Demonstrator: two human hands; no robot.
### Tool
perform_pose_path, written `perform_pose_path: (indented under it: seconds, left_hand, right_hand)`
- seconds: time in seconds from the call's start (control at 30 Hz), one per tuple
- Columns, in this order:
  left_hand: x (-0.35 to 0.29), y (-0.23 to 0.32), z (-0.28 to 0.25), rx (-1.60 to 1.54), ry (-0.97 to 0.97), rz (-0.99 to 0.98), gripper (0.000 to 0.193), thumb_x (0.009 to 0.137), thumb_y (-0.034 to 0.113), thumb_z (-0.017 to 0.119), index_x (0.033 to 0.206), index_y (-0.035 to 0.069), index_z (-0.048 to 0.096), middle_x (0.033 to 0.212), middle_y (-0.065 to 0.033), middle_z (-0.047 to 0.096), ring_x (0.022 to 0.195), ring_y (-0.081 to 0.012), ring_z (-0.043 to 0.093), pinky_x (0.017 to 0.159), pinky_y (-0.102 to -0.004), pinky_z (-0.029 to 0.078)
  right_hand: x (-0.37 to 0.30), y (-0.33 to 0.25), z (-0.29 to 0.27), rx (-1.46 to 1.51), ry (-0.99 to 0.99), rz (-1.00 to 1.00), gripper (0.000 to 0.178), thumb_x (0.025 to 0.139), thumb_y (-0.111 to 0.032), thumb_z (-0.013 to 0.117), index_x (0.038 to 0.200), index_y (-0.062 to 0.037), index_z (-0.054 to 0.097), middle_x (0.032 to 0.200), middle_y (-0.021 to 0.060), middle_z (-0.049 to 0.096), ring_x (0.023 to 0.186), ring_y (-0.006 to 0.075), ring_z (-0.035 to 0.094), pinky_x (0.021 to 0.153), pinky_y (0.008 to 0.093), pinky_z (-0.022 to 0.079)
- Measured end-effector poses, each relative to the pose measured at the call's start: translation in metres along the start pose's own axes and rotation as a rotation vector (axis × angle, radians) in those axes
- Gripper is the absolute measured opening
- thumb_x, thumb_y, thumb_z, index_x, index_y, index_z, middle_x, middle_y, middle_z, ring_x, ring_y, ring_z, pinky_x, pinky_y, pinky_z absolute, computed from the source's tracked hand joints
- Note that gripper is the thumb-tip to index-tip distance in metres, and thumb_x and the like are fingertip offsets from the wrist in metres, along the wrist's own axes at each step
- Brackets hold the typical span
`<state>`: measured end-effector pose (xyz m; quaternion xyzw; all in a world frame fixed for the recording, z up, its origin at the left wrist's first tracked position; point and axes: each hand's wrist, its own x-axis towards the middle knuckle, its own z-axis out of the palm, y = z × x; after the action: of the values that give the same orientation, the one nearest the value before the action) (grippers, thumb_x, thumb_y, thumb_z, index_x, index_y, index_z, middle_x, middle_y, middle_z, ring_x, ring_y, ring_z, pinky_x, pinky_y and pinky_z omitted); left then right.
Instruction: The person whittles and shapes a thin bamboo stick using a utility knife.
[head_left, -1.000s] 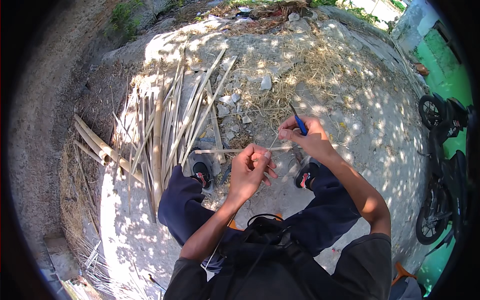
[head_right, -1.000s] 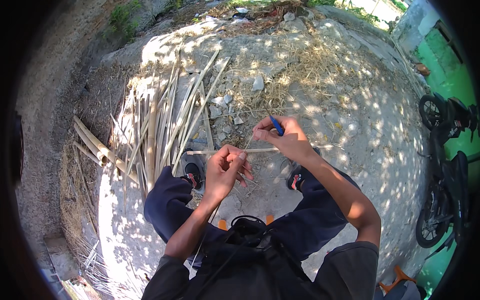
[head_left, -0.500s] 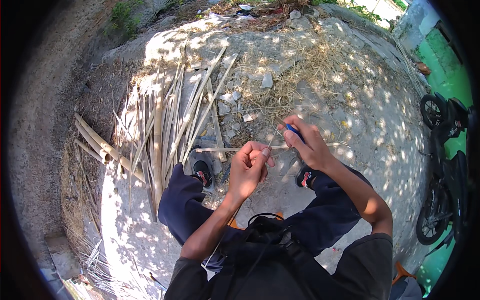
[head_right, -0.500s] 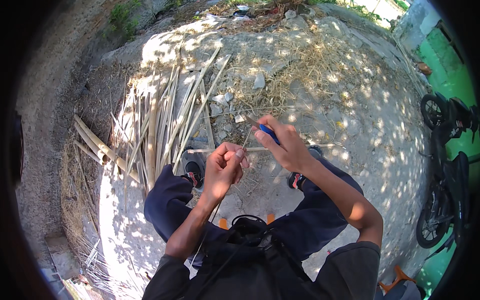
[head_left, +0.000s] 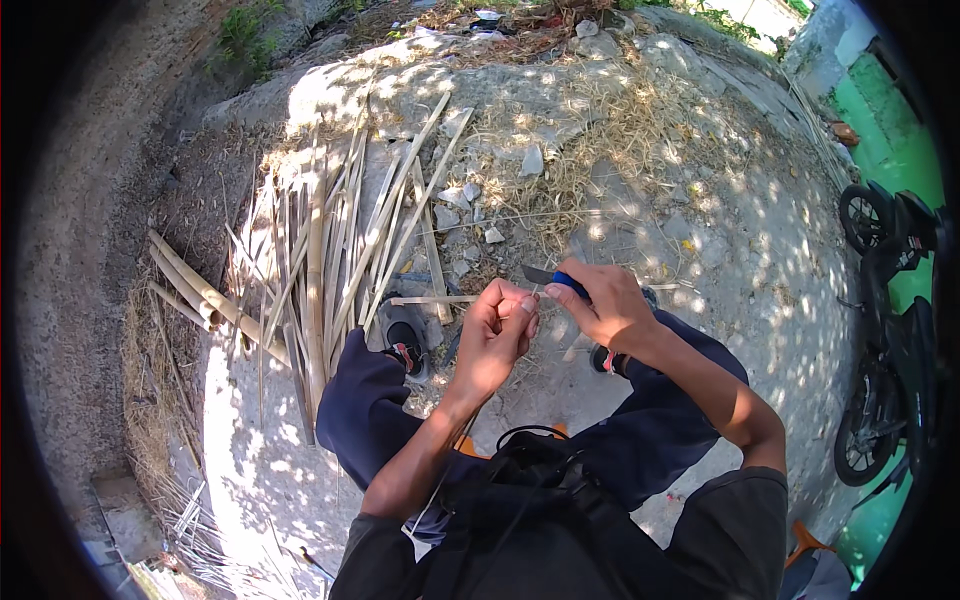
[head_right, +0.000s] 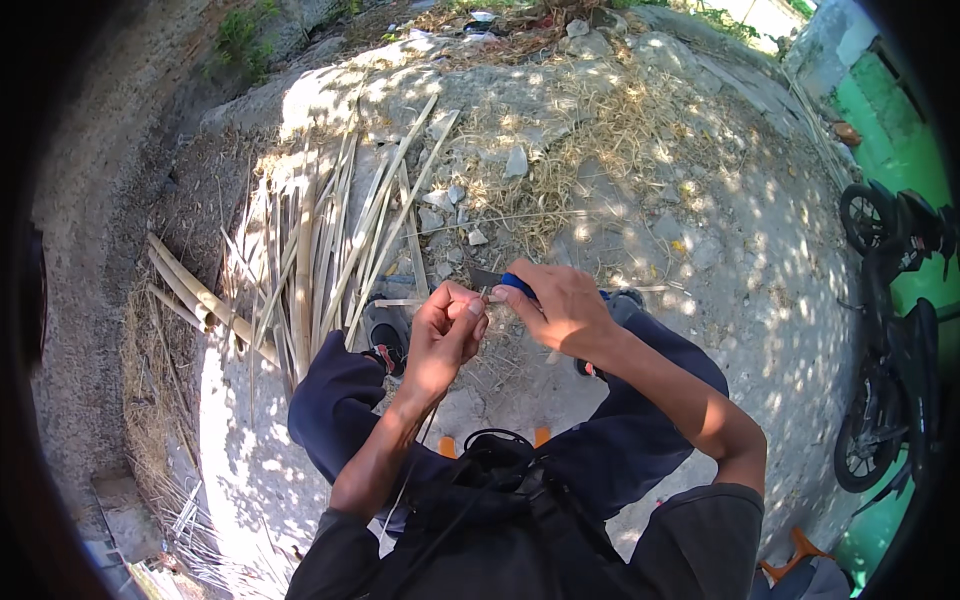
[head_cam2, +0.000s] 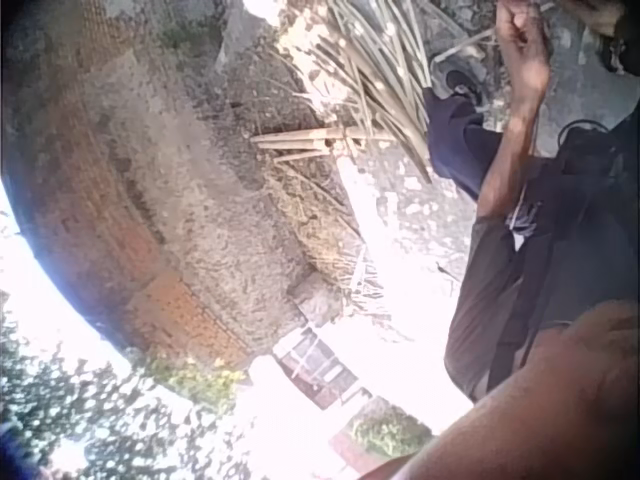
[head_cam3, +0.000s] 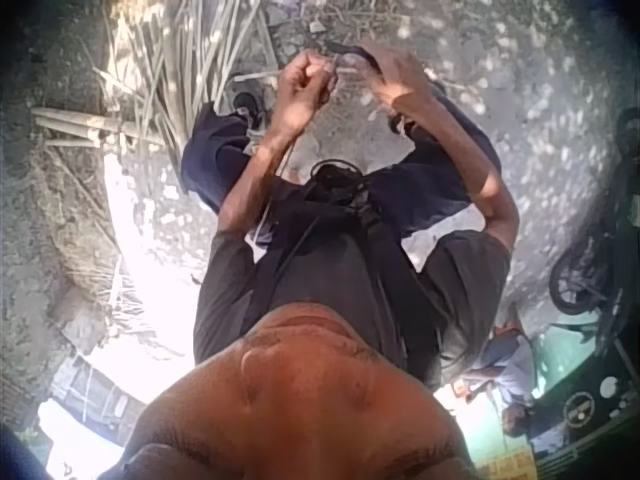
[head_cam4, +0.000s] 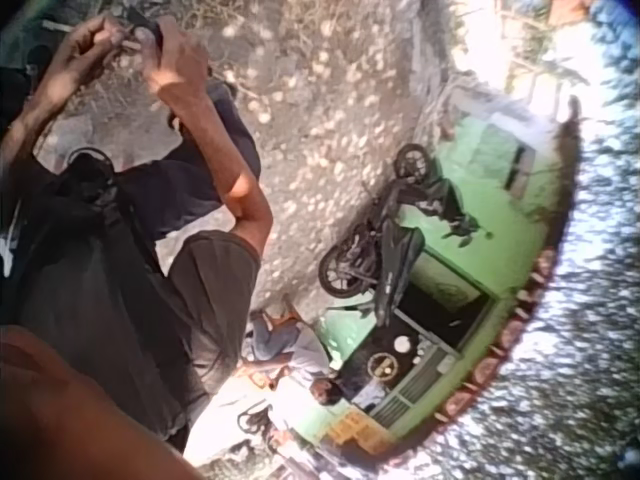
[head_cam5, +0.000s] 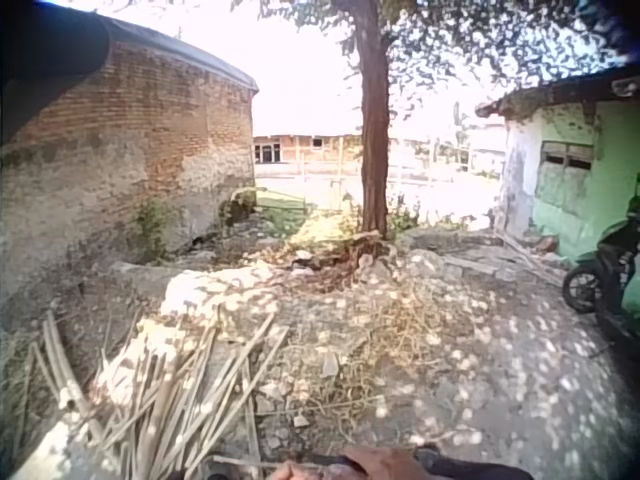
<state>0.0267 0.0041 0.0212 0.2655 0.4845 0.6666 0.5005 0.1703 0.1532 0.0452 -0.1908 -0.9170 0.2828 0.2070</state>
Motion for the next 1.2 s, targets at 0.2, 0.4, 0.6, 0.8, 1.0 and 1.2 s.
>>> perform_pose_path:
  seconds: [0.2,0.4,0.6,0.8,1.0,1.2]
  left_hand:
    - [-0.008,0.003,0.002,0.063,-0.023,0.030,0.009,0.111,0.013,0.055,0.104,0.007,0.057,0.072,0.0029,0.056,0.051,-0.0003,0.037,0.045,-0.0202,0.026]
    - [-0.001,-0.003,-0.001,0.036,0.042,-0.006,0.010,0.111,0.015,0.055,0.108,0.006,0.058,0.075,-0.0014,0.063,0.046,-0.0035,0.044,0.042,-0.0216,0.031]
    - [-0.002,-0.007,-0.001,0.039,0.019,0.015,0.012,0.112,0.017,0.054,0.110,0.006,0.057,0.074,-0.0030,0.064,0.046,-0.0038,0.045,0.041,-0.0217,0.033]
    - [-0.003,-0.007,0.001,0.078,0.020,0.058,0.008,0.111,0.014,0.054,0.110,0.006,0.057,0.073,-0.0007,0.062,0.048,-0.0026,0.044,0.043,-0.0210,0.032]
    - [-0.003,-0.007,0.000,0.109,0.040,0.065,0.007,0.111,0.013,0.055,0.107,0.007,0.055,0.071,0.0021,0.058,0.051,-0.0017,0.043,0.045,-0.0204,0.031]
    - [-0.011,0.000,0.005,0.108,0.007,0.000,0.010,0.112,0.014,0.053,0.108,0.005,0.056,0.072,0.0001,0.060,0.049,-0.0033,0.045,0.044,-0.0214,0.033]
  right_hand:
    - [0.013,0.022,-0.022,0.053,0.110,0.251,0.034,0.105,-0.035,0.059,0.104,-0.0014,0.065,0.072,0.0181,0.064,0.069,0.0390,0.065,0.065,0.0473,0.048]
    - [0.007,-0.005,-0.013,0.188,-0.016,0.149,0.030,0.105,-0.032,0.061,0.104,-0.0016,0.063,0.073,0.0185,0.063,0.070,0.0421,0.063,0.065,0.0478,0.047]
    - [0.002,-0.003,-0.001,0.068,-0.022,0.030,0.026,0.101,-0.027,0.068,0.100,-0.0007,0.062,0.075,0.0206,0.063,0.068,0.0445,0.063,0.062,0.0480,0.047]
    - [-0.001,-0.005,0.001,0.040,-0.008,-0.005,0.026,0.100,-0.027,0.069,0.101,-0.0007,0.064,0.076,0.0211,0.065,0.070,0.0445,0.064,0.063,0.0484,0.049]
    - [0.003,-0.002,-0.005,0.018,-0.088,0.085,0.032,0.103,-0.033,0.064,0.106,-0.0018,0.067,0.080,0.0200,0.069,0.074,0.0439,0.067,0.069,0.0510,0.051]
    - [0.012,0.026,-0.015,0.057,0.110,0.237,0.036,0.107,-0.034,0.058,0.112,0.0010,0.067,0.081,0.0210,0.070,0.079,0.0417,0.068,0.077,0.0461,0.052]
